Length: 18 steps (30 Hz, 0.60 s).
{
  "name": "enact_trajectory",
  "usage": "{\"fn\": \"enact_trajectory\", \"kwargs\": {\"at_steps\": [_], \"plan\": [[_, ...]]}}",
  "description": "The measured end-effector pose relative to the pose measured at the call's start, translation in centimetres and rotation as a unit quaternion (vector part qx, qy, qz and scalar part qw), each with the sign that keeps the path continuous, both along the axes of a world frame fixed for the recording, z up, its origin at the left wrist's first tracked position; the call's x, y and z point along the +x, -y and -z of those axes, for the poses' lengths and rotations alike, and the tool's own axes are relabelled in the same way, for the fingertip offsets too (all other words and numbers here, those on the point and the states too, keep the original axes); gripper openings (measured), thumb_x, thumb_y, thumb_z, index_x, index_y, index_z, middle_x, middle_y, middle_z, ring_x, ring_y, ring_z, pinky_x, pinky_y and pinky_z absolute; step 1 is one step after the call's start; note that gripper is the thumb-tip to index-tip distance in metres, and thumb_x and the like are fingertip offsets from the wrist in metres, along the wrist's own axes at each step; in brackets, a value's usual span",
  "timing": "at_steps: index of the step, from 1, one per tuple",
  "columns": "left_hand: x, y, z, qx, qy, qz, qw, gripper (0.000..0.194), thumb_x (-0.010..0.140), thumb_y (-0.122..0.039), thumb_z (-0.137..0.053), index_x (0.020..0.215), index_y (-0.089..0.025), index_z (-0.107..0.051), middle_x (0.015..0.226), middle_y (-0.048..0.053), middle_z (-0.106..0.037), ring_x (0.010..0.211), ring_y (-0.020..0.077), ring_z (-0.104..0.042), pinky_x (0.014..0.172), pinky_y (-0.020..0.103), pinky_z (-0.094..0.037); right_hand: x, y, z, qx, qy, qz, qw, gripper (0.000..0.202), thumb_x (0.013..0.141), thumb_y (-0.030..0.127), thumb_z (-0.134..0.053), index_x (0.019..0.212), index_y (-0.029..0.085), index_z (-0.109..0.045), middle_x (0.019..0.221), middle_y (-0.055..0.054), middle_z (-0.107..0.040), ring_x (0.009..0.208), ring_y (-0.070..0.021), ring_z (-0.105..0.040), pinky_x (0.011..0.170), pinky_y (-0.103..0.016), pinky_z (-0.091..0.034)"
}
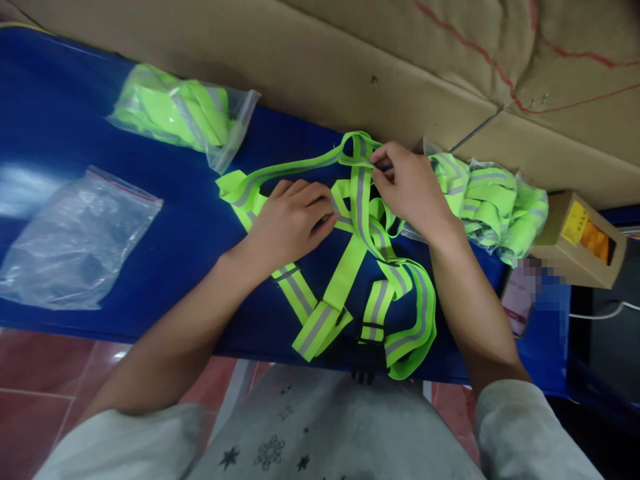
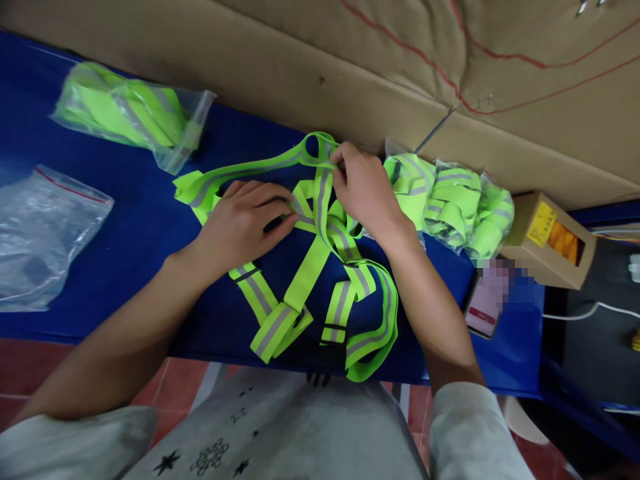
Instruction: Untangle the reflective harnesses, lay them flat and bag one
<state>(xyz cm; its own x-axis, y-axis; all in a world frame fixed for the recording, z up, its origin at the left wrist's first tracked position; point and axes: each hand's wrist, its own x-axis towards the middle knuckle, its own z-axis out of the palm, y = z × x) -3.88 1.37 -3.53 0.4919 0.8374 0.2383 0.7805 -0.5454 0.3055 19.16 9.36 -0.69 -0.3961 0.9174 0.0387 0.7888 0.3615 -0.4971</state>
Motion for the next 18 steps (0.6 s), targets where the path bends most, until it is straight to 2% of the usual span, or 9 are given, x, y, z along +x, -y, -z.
{"fn": "enact_trajectory", "kwargs": {"at_steps": [5, 9, 11, 14, 18], "plan": [[0.0, -0.2, 0.2, -0.005, 0.018, -0.002, 1.000, 0.029, 0.107, -0.031, -0.050, 0.097, -0.020, -0.075, 0.111, 0.009, -0.078, 0.100, 0.0291, -0.071, 0.085, 0.045, -0.051, 0.3, -0.7, 1.8, -0.001, -0.091, 0.038, 0.995, 0.021, 0.094, 0.011, -0.056, 0.109, 0.025, -0.062, 0.103, -0.005, -0.076, 0.102, -0.0247, -0.075, 0.096, -0.043, -0.061], [0.0, -0.3, 0.5, -0.015, 0.054, -0.001, 0.998, 0.030, 0.108, -0.030, -0.049, 0.117, -0.015, -0.073, 0.113, 0.012, -0.076, 0.102, 0.0293, -0.072, 0.086, 0.044, -0.054, 0.3, -1.3, 3.2, -0.024, -0.192, 0.044, 0.980, 0.017, 0.092, 0.014, -0.060, 0.106, 0.023, -0.060, 0.100, -0.003, -0.072, 0.100, -0.0221, -0.074, 0.098, -0.043, -0.060], [0.0, -0.3, 0.5, -0.025, 0.081, -0.005, 0.996, 0.033, 0.108, -0.029, -0.049, 0.128, -0.013, -0.069, 0.114, 0.014, -0.075, 0.104, 0.0290, -0.072, 0.089, 0.043, -0.056, 0.2, -1.3, 3.2, -0.036, -0.214, 0.040, 0.975, 0.020, 0.090, 0.012, -0.060, 0.107, 0.023, -0.061, 0.102, -0.003, -0.072, 0.095, -0.0209, -0.073, 0.096, -0.043, -0.061], [0.1, -0.2, 0.5, -0.031, 0.098, -0.025, 0.994, 0.036, 0.108, -0.029, -0.049, 0.135, -0.014, -0.067, 0.112, 0.013, -0.073, 0.101, 0.0272, -0.072, 0.089, 0.040, -0.057, -0.2, -0.9, 2.6, -0.050, -0.228, 0.023, 0.972, 0.025, 0.090, 0.012, -0.058, 0.111, 0.024, -0.061, 0.107, -0.003, -0.073, 0.089, -0.0192, -0.073, 0.094, -0.042, -0.062], [0.2, -0.2, 0.9, -0.033, 0.078, -0.050, 0.995, 0.038, 0.107, -0.032, -0.050, 0.135, -0.014, -0.069, 0.110, 0.013, -0.073, 0.098, 0.0273, -0.072, 0.088, 0.041, -0.058, -0.6, -0.3, 1.5, -0.059, -0.241, 0.001, 0.969, 0.028, 0.089, 0.011, -0.056, 0.114, 0.023, -0.062, 0.113, -0.006, -0.074, 0.101, -0.0211, -0.074, 0.099, -0.043, -0.061]]}}
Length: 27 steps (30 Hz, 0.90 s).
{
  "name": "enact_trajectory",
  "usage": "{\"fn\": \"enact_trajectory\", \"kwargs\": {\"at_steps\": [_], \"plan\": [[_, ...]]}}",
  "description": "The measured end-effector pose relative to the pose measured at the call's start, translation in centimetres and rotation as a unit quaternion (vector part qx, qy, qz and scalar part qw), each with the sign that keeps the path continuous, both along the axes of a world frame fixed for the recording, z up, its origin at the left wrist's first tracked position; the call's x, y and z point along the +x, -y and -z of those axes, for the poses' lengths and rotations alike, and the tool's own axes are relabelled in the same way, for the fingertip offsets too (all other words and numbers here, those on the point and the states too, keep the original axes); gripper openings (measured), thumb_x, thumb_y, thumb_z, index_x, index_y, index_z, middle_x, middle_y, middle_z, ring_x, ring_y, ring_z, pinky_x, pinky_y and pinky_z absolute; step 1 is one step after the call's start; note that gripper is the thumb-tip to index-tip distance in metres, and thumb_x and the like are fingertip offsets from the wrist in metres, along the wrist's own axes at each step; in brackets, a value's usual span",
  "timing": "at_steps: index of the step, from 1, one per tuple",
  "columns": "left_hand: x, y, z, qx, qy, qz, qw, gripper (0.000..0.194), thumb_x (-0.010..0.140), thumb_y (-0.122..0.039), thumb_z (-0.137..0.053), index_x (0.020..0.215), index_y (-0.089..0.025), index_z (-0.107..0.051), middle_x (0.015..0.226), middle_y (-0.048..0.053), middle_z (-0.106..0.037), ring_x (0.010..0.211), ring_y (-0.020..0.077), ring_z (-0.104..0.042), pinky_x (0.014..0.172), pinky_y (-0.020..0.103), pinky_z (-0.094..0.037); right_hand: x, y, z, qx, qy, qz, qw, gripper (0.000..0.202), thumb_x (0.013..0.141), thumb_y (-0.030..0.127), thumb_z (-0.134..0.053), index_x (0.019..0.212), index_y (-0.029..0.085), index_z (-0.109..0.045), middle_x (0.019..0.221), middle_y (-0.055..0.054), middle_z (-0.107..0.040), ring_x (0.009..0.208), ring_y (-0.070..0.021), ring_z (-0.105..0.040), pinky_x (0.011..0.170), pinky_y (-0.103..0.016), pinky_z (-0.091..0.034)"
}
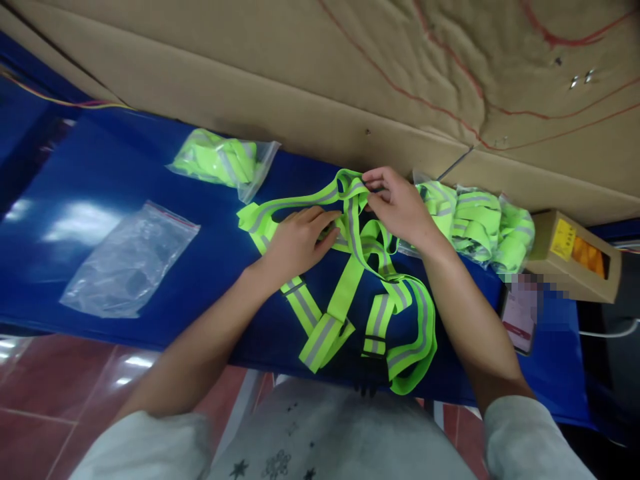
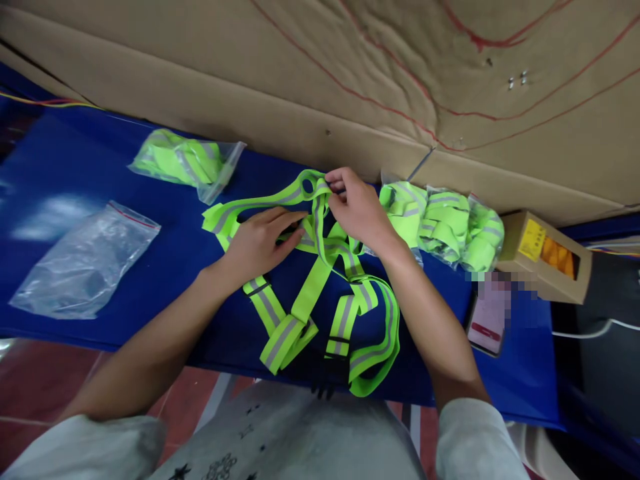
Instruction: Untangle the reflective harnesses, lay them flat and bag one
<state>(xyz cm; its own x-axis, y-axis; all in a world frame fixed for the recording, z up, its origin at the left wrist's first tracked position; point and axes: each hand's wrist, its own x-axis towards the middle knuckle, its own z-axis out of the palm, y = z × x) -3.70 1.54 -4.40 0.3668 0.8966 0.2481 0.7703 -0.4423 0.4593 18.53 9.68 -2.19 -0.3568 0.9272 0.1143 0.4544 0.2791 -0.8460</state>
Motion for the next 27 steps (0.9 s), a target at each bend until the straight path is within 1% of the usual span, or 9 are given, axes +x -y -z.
{"fn": "enact_trajectory", "kwargs": {"at_steps": [2, 7, 11, 14, 17, 19, 21, 24, 27], "plan": [[0.0, -0.1, 0.2, -0.003, -0.006, -0.004, 1.000, 0.037, 0.107, -0.032, -0.051, 0.131, -0.014, -0.071, 0.110, 0.014, -0.073, 0.099, 0.0283, -0.071, 0.090, 0.042, -0.058, -0.1, 0.2, -0.3, -0.004, -0.007, -0.012, 1.000, 0.029, 0.089, 0.012, -0.057, 0.115, 0.023, -0.062, 0.116, -0.006, -0.074, 0.105, -0.0213, -0.074, 0.100, -0.043, -0.061], [0.0, -0.2, 0.2, 0.016, 0.030, -0.020, 0.999, 0.038, 0.108, -0.037, -0.050, 0.125, -0.013, -0.074, 0.115, 0.016, -0.071, 0.109, 0.0298, -0.069, 0.099, 0.045, -0.056, -0.4, 0.7, -0.8, -0.020, -0.002, -0.029, 0.999, 0.029, 0.090, 0.017, -0.061, 0.117, 0.024, -0.062, 0.116, -0.005, -0.073, 0.093, -0.0189, -0.073, 0.093, -0.041, -0.063], [0.7, 0.4, -0.3, 0.018, 0.040, -0.069, 0.997, 0.049, 0.104, -0.056, -0.057, 0.120, -0.013, -0.076, 0.110, 0.015, -0.073, 0.104, 0.0311, -0.070, 0.094, 0.045, -0.056, -1.0, 1.4, -1.3, -0.022, -0.024, -0.040, 0.999, 0.027, 0.089, 0.017, -0.061, 0.115, 0.023, -0.062, 0.113, -0.006, -0.073, 0.093, -0.0192, -0.074, 0.093, -0.041, -0.062], [1.6, 1.0, -0.8, -0.001, 0.010, -0.119, 0.993, 0.059, 0.099, -0.065, -0.062, 0.124, -0.013, -0.073, 0.108, 0.015, -0.075, 0.103, 0.0340, -0.069, 0.092, 0.047, -0.054, -1.5, 2.0, -1.8, -0.025, -0.043, -0.061, 0.997, 0.026, 0.088, 0.017, -0.061, 0.113, 0.023, -0.062, 0.114, -0.006, -0.073, 0.097, -0.0199, -0.074, 0.094, -0.040, -0.062], [1.9, 1.2, -1.1, -0.040, 0.000, -0.130, 0.991, 0.047, 0.098, -0.056, -0.066, 0.119, -0.014, -0.072, 0.101, 0.013, -0.075, 0.099, 0.0327, -0.069, 0.089, 0.044, -0.052, -1.7, 2.5, -2.2, -0.007, -0.041, -0.079, 0.996, 0.025, 0.088, 0.016, -0.062, 0.112, 0.024, -0.061, 0.114, -0.005, -0.075, 0.103, -0.0208, -0.074, 0.093, -0.038, -0.061], [1.6, 1.0, -1.2, -0.071, 0.033, -0.116, 0.990, 0.035, 0.098, -0.047, -0.067, 0.111, -0.015, -0.073, 0.097, 0.010, -0.074, 0.092, 0.0282, -0.068, 0.083, 0.040, -0.051, -1.6, 2.6, -2.3, 0.015, -0.031, -0.081, 0.996, 0.024, 0.090, 0.017, -0.063, 0.113, 0.025, -0.061, 0.114, -0.005, -0.075, 0.103, -0.0212, -0.074, 0.090, -0.037, -0.061], [1.1, 0.7, -1.3, -0.107, 0.083, -0.101, 0.986, 0.029, 0.096, -0.042, -0.069, 0.108, -0.016, -0.073, 0.093, 0.008, -0.074, 0.082, 0.0230, -0.066, 0.075, 0.035, -0.049, -1.5, 2.6, -2.4, 0.029, -0.020, -0.079, 0.996, 0.024, 0.091, 0.018, -0.062, 0.114, 0.025, -0.061, 0.114, -0.004, -0.075, 0.099, -0.0203, -0.074, 0.087, -0.036, -0.061], [0.3, 0.3, -1.4, -0.154, 0.147, -0.095, 0.972, 0.027, 0.092, -0.034, -0.068, 0.113, -0.017, -0.074, 0.091, 0.004, -0.075, 0.070, 0.0171, -0.062, 0.066, 0.030, -0.045, -1.4, 2.7, -2.6, 0.035, -0.004, -0.079, 0.996, 0.027, 0.091, 0.017, -0.061, 0.116, 0.025, -0.060, 0.113, -0.004, -0.075, 0.090, -0.0179, -0.072, 0.083, -0.034, -0.060], [0.1, 0.2, -1.5, -0.177, 0.177, -0.105, 0.963, 0.036, 0.088, -0.027, -0.063, 0.121, -0.017, -0.073, 0.091, 0.002, -0.076, 0.066, 0.0147, -0.061, 0.064, 0.029, -0.044, -1.5, 2.7, -2.7, 0.041, 0.005, -0.078, 0.996, 0.029, 0.090, 0.015, -0.059, 0.117, 0.024, -0.060, 0.113, -0.004, -0.075, 0.087, -0.0164, -0.071, 0.082, -0.032, -0.060]]}}
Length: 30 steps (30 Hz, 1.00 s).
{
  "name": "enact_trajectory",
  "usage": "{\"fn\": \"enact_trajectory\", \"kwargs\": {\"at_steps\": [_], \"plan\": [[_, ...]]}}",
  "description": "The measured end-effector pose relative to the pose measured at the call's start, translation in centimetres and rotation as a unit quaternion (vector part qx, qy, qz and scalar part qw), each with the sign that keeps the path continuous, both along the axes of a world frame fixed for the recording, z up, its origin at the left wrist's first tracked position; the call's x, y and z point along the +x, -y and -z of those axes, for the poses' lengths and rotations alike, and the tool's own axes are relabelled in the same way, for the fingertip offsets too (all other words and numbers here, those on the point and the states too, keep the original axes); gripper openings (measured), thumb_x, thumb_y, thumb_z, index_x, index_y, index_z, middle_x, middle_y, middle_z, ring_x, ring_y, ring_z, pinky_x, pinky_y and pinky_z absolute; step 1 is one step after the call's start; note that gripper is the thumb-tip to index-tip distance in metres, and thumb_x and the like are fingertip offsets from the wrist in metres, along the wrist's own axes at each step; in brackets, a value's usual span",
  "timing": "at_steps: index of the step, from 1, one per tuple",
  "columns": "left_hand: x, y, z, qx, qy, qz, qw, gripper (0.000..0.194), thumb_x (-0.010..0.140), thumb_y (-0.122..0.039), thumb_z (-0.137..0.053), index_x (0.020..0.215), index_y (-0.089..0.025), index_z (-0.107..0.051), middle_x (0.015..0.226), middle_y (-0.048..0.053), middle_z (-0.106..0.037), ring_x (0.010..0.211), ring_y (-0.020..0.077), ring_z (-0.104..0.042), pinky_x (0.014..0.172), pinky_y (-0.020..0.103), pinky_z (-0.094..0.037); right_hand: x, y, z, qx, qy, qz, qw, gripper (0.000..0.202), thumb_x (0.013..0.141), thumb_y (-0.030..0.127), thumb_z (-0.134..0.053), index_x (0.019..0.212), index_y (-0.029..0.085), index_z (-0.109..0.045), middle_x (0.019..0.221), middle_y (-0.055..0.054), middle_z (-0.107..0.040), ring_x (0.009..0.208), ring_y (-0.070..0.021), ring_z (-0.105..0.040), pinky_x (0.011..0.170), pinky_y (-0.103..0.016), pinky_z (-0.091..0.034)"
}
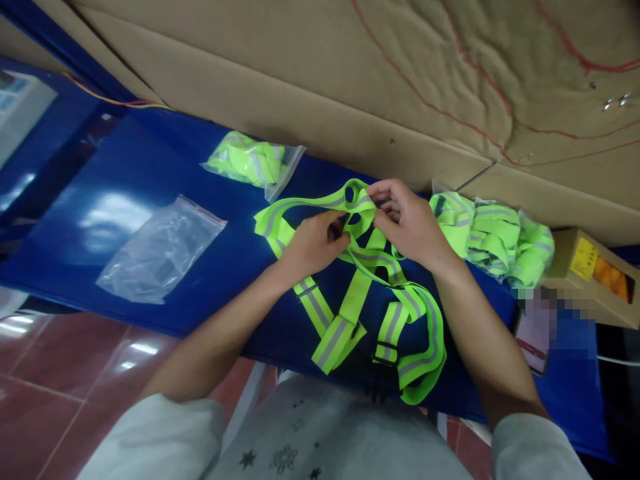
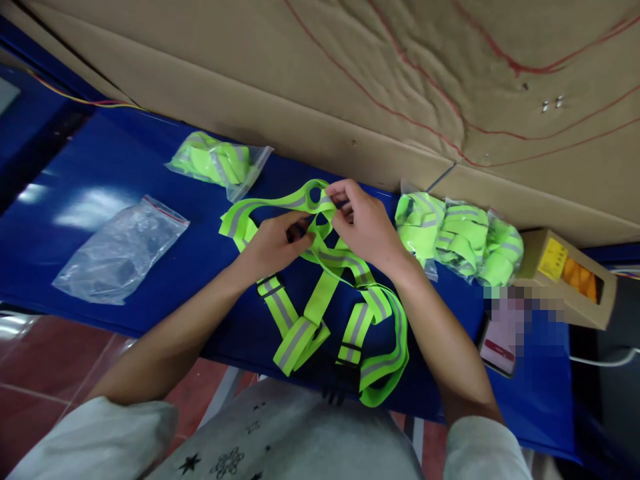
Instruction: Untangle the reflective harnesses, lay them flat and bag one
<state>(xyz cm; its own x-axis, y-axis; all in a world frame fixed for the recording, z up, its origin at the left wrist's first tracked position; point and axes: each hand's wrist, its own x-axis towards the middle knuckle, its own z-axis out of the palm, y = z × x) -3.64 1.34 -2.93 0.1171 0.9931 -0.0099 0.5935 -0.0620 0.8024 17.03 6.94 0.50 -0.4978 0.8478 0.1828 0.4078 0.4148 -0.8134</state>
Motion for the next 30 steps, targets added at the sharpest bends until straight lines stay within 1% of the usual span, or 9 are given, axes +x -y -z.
{"fn": "enact_trajectory", "kwargs": {"at_steps": [6, 10, 13, 15, 19, 21, 24, 27, 30], "plan": [[-0.1, 0.0, 0.0, 0.001, 0.010, -0.011, 1.000, 0.037, 0.088, -0.030, -0.060, 0.120, -0.017, -0.074, 0.087, 0.002, -0.074, 0.065, 0.0138, -0.060, 0.062, 0.027, -0.043, 0.6, 0.0, -0.7, 0.012, 0.053, -0.040, 0.998, 0.033, 0.095, 0.019, -0.062, 0.128, 0.021, -0.062, 0.115, -0.006, -0.076, 0.087, -0.0167, -0.072, 0.083, -0.033, -0.061], [-0.3, -0.2, 0.6, 0.011, 0.023, -0.025, 0.999, 0.044, 0.089, -0.037, -0.064, 0.129, -0.019, -0.071, 0.089, 0.002, -0.075, 0.062, 0.0136, -0.060, 0.060, 0.028, -0.045, 2.2, 0.9, -4.0, 0.017, 0.099, -0.108, 0.989, 0.025, 0.103, 0.026, -0.060, 0.126, 0.023, -0.069, 0.121, -0.005, -0.077, 0.100, -0.0201, -0.075, 0.093, -0.037, -0.062], [-0.3, -0.2, 1.1, 0.025, 0.040, -0.031, 0.998, 0.040, 0.090, -0.038, -0.066, 0.127, -0.022, -0.068, 0.089, 0.002, -0.074, 0.060, 0.0131, -0.060, 0.058, 0.027, -0.045, 3.9, 2.6, -7.1, 0.026, 0.127, -0.079, 0.988, 0.027, 0.107, 0.034, -0.058, 0.129, 0.027, -0.071, 0.125, -0.002, -0.078, 0.108, -0.0225, -0.075, 0.101, -0.042, -0.061], [-0.2, -0.1, 1.2, 0.033, 0.046, -0.030, 0.998, 0.035, 0.089, -0.037, -0.068, 0.122, -0.024, -0.066, 0.087, 0.001, -0.074, 0.060, 0.0133, -0.060, 0.058, 0.028, -0.046, 5.3, 4.2, -8.2, 0.027, 0.144, -0.039, 0.988, 0.028, 0.106, 0.036, -0.060, 0.131, 0.032, -0.072, 0.128, -0.001, -0.077, 0.116, -0.0259, -0.074, 0.107, -0.047, -0.059], [0.0, 0.1, 0.8, 0.040, 0.044, -0.035, 0.998, 0.027, 0.087, -0.032, -0.067, 0.112, -0.025, -0.060, 0.083, -0.001, -0.072, 0.060, 0.0137, -0.061, 0.058, 0.029, -0.046, 8.8, 8.3, -6.5, -0.016, 0.188, -0.012, 0.982, 0.031, 0.105, 0.035, -0.061, 0.134, 0.035, -0.071, 0.134, -0.002, -0.076, 0.124, -0.0298, -0.073, 0.111, -0.053, -0.057], [0.0, 0.2, 0.6, 0.038, 0.044, -0.038, 0.998, 0.025, 0.087, -0.029, -0.067, 0.110, -0.025, -0.059, 0.082, -0.002, -0.072, 0.060, 0.0134, -0.062, 0.059, 0.029, -0.045, 10.7, 10.5, -4.6, -0.035, 0.228, 0.007, 0.973, 0.036, 0.105, 0.039, -0.061, 0.141, 0.035, -0.067, 0.136, -0.005, -0.075, 0.123, -0.0318, -0.074, 0.106, -0.055, -0.059], [0.1, 0.1, 0.4, 0.043, 0.048, -0.043, 0.997, 0.022, 0.088, -0.023, -0.067, 0.107, -0.024, -0.057, 0.083, -0.003, -0.072, 0.060, 0.0115, -0.060, 0.059, 0.028, -0.045, 12.8, 13.8, -2.4, -0.054, 0.312, 0.074, 0.946, 0.047, 0.104, 0.050, -0.062, 0.146, 0.030, -0.061, 0.120, -0.010, -0.078, 0.104, -0.0339, -0.078, 0.088, -0.054, -0.064], [0.1, 0.0, 0.5, 0.044, 0.043, -0.043, 0.997, 0.021, 0.088, -0.018, -0.068, 0.105, -0.023, -0.057, 0.084, -0.005, -0.071, 0.059, 0.0079, -0.056, 0.059, 0.025, -0.043, 13.4, 16.1, -1.4, -0.077, 0.332, 0.095, 0.935, 0.046, 0.103, 0.053, -0.063, 0.141, 0.026, -0.063, 0.112, -0.009, -0.077, 0.094, -0.0302, -0.078, 0.079, -0.047, -0.064], [0.1, 0.0, 0.5, 0.059, 0.023, -0.036, 0.997, 0.020, 0.090, -0.016, -0.069, 0.105, -0.022, -0.058, 0.085, -0.006, -0.069, 0.061, 0.0070, -0.056, 0.060, 0.025, -0.043, 12.9, 17.2, -0.9, -0.093, 0.293, 0.120, 0.944, 0.040, 0.105, 0.045, -0.063, 0.140, 0.025, -0.061, 0.108, -0.007, -0.076, 0.091, -0.0259, -0.077, 0.079, -0.043, -0.062]]}}
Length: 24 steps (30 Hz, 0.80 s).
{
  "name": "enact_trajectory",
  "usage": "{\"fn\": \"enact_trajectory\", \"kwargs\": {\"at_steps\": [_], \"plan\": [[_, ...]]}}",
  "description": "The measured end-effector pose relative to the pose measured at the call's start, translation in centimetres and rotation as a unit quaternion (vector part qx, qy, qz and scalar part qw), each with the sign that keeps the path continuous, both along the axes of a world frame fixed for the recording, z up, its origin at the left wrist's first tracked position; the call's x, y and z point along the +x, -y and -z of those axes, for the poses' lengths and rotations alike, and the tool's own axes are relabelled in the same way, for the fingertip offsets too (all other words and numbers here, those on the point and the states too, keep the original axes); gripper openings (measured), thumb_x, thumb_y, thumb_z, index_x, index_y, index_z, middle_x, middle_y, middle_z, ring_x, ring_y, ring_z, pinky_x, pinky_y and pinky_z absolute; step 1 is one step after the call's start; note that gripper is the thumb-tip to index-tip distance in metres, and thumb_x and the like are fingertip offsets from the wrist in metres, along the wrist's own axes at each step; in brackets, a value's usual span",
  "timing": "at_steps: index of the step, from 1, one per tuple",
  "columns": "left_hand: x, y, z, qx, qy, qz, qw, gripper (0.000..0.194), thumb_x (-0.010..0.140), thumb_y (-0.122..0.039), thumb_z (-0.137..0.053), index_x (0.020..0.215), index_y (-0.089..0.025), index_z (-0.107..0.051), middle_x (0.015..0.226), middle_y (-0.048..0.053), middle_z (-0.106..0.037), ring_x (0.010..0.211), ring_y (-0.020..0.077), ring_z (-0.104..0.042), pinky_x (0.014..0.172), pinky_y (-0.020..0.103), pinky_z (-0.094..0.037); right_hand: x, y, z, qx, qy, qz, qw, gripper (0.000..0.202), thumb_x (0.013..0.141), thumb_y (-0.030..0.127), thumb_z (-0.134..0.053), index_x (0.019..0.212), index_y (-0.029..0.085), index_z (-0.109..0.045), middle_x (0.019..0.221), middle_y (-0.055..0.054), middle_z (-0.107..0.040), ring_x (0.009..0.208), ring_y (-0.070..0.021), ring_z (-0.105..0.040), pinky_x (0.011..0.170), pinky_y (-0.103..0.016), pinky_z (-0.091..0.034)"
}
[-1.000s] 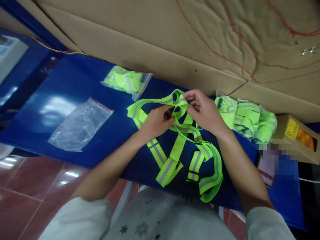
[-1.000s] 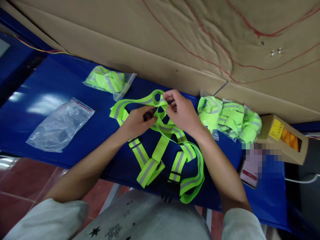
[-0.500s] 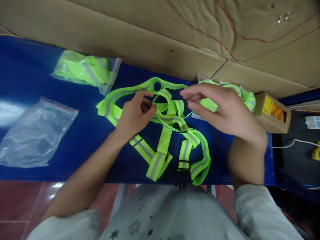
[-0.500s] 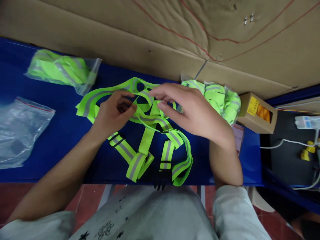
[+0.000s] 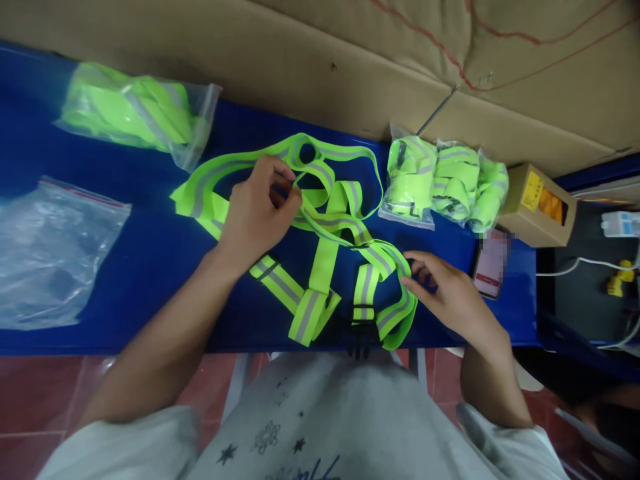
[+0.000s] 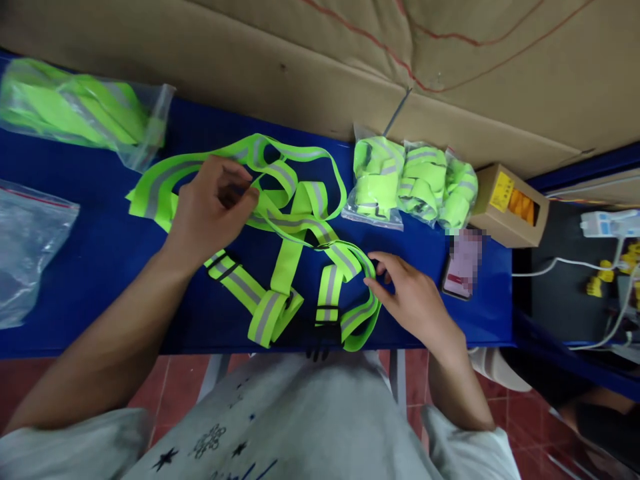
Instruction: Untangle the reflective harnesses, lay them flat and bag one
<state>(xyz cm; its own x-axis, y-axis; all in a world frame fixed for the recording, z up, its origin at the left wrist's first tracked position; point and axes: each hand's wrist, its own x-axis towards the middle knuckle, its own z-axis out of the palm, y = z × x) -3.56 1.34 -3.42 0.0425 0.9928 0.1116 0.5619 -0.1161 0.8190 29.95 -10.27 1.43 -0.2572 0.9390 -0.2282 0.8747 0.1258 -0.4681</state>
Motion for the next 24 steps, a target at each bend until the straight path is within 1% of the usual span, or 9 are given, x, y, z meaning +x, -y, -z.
{"fn": "enact_trajectory", "kwargs": {"at_steps": [5, 8, 10, 14, 17, 19, 21, 22, 24], "plan": [[0.2, 0.7, -1.0, 0.060, -0.062, -0.009, 0.996, 0.012, 0.096, -0.020, -0.069, 0.103, -0.023, -0.059, 0.087, -0.003, -0.066, 0.068, 0.0113, -0.060, 0.067, 0.029, -0.048, -1.0, 0.8, 0.5, 0.024, -0.040, 0.032, 0.998, 0.038, 0.105, 0.039, -0.062, 0.141, 0.028, -0.059, 0.107, -0.006, -0.075, 0.094, -0.0248, -0.075, 0.081, -0.041, -0.061], [0.2, 1.0, -1.9, 0.099, -0.109, -0.006, 0.989, 0.005, 0.098, -0.021, -0.066, 0.096, -0.022, -0.062, 0.085, 0.000, -0.064, 0.076, 0.0154, -0.062, 0.074, 0.032, -0.052, -1.0, 1.5, 0.7, 0.049, -0.056, 0.055, 0.996, 0.040, 0.106, 0.040, -0.061, 0.143, 0.028, -0.058, 0.110, -0.007, -0.075, 0.098, -0.0251, -0.075, 0.084, -0.042, -0.062], [0.2, 1.1, -2.3, 0.112, -0.120, -0.008, 0.986, 0.005, 0.098, -0.022, -0.066, 0.094, -0.022, -0.064, 0.085, 0.000, -0.064, 0.077, 0.0159, -0.062, 0.075, 0.033, -0.053, -0.8, 2.0, 0.8, 0.051, -0.063, 0.069, 0.994, 0.042, 0.106, 0.042, -0.060, 0.145, 0.028, -0.057, 0.110, -0.007, -0.075, 0.097, -0.0251, -0.076, 0.083, -0.042, -0.063], [0.1, 0.9, -2.1, 0.104, -0.126, 0.006, 0.987, 0.003, 0.097, -0.023, -0.065, 0.095, -0.023, -0.067, 0.086, 0.000, -0.067, 0.076, 0.0154, -0.062, 0.076, 0.032, -0.054, -0.8, 2.6, 1.6, 0.035, -0.033, 0.076, 0.996, 0.050, 0.103, 0.049, -0.063, 0.147, 0.026, -0.056, 0.111, -0.010, -0.076, 0.095, -0.0296, -0.077, 0.077, -0.044, -0.063], [0.1, 0.8, -1.4, 0.086, -0.124, 0.042, 0.988, 0.010, 0.099, -0.025, -0.063, 0.104, -0.023, -0.071, 0.093, 0.002, -0.069, 0.083, 0.0166, -0.065, 0.078, 0.031, -0.054, -0.8, 2.5, 2.0, 0.025, -0.016, 0.059, 0.998, 0.034, 0.106, 0.045, -0.058, 0.132, 0.025, -0.065, 0.113, -0.012, -0.077, 0.095, -0.0319, -0.077, 0.076, -0.046, -0.062], [0.0, 0.7, -0.9, 0.074, -0.138, 0.067, 0.985, 0.017, 0.100, -0.027, -0.062, 0.114, -0.024, -0.072, 0.100, 0.003, -0.070, 0.087, 0.0175, -0.067, 0.079, 0.031, -0.054, -0.7, 2.5, 1.8, 0.028, -0.046, 0.069, 0.996, 0.026, 0.108, 0.040, -0.054, 0.126, 0.027, -0.067, 0.117, -0.011, -0.077, 0.103, -0.0318, -0.078, 0.084, -0.048, -0.063], [-0.1, 0.7, -0.4, 0.072, -0.159, 0.090, 0.981, 0.029, 0.099, -0.028, -0.063, 0.127, -0.024, -0.070, 0.105, 0.004, -0.070, 0.088, 0.0191, -0.067, 0.080, 0.032, -0.055, -0.5, 2.5, 1.3, 0.027, -0.100, 0.102, 0.989, 0.025, 0.109, 0.039, -0.054, 0.128, 0.029, -0.067, 0.118, -0.009, -0.078, 0.109, -0.0307, -0.077, 0.092, -0.049, -0.063], [-0.2, 0.6, -0.2, 0.073, -0.169, 0.099, 0.978, 0.036, 0.099, -0.027, -0.063, 0.134, -0.024, -0.067, 0.106, 0.005, -0.070, 0.089, 0.0202, -0.068, 0.082, 0.033, -0.056, -0.5, 2.6, 1.0, 0.022, -0.133, 0.124, 0.983, 0.025, 0.108, 0.041, -0.055, 0.128, 0.031, -0.067, 0.116, -0.008, -0.078, 0.108, -0.0302, -0.078, 0.093, -0.049, -0.063], [-0.3, 0.6, -0.1, 0.076, -0.187, 0.112, 0.973, 0.048, 0.098, -0.026, -0.064, 0.145, -0.026, -0.060, 0.109, 0.006, -0.070, 0.092, 0.0225, -0.068, 0.085, 0.035, -0.057, -0.4, 2.7, 0.3, 0.002, -0.210, 0.176, 0.962, 0.026, 0.108, 0.044, -0.057, 0.130, 0.033, -0.065, 0.107, -0.006, -0.078, 0.096, -0.0282, -0.081, 0.087, -0.048, -0.066]]}}
